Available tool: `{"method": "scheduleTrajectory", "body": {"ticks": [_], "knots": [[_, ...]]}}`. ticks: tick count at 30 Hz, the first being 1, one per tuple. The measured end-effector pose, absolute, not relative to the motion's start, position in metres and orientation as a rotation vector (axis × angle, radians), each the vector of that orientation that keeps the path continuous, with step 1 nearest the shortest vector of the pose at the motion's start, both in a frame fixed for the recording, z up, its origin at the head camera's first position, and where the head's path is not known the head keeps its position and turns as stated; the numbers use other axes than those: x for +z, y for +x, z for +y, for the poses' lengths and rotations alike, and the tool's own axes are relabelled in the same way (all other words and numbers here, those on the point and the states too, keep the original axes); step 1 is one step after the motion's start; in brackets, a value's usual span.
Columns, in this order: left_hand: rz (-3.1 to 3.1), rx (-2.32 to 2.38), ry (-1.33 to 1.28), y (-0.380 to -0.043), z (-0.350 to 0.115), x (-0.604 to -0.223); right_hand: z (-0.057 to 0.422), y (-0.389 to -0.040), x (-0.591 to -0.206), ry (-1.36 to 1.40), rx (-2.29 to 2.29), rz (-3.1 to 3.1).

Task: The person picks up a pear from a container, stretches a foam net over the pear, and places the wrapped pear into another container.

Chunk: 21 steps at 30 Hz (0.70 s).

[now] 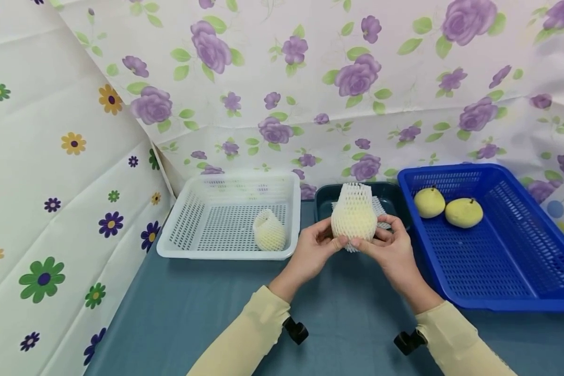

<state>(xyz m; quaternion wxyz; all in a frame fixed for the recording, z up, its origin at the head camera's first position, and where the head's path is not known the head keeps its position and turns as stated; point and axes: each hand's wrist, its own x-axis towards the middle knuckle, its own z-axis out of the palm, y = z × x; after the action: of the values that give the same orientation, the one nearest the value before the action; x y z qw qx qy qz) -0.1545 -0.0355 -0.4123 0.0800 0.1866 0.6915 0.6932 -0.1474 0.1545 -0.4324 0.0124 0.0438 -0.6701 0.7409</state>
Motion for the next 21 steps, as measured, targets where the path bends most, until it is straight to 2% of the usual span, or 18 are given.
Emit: {"method": "scheduleTrajectory", "body": {"ticks": [10, 18, 21], "knots": [[2.132, 2.217, 0.589, -0.146, -0.037, -0.397, 0.147, -0.147, -0.425, 0.098, 2.24, -2.045], [2.148, 2.107, 0.349, -0.142, -0.03, -0.378, 0.129, -0.132, -0.4, 0.074, 1.825, -2.211], [2.157, 2.102, 0.248, -0.144, -0.028, -0.376, 0.129, -0.134, -0.406, 0.128, 1.654, -2.298]]}}
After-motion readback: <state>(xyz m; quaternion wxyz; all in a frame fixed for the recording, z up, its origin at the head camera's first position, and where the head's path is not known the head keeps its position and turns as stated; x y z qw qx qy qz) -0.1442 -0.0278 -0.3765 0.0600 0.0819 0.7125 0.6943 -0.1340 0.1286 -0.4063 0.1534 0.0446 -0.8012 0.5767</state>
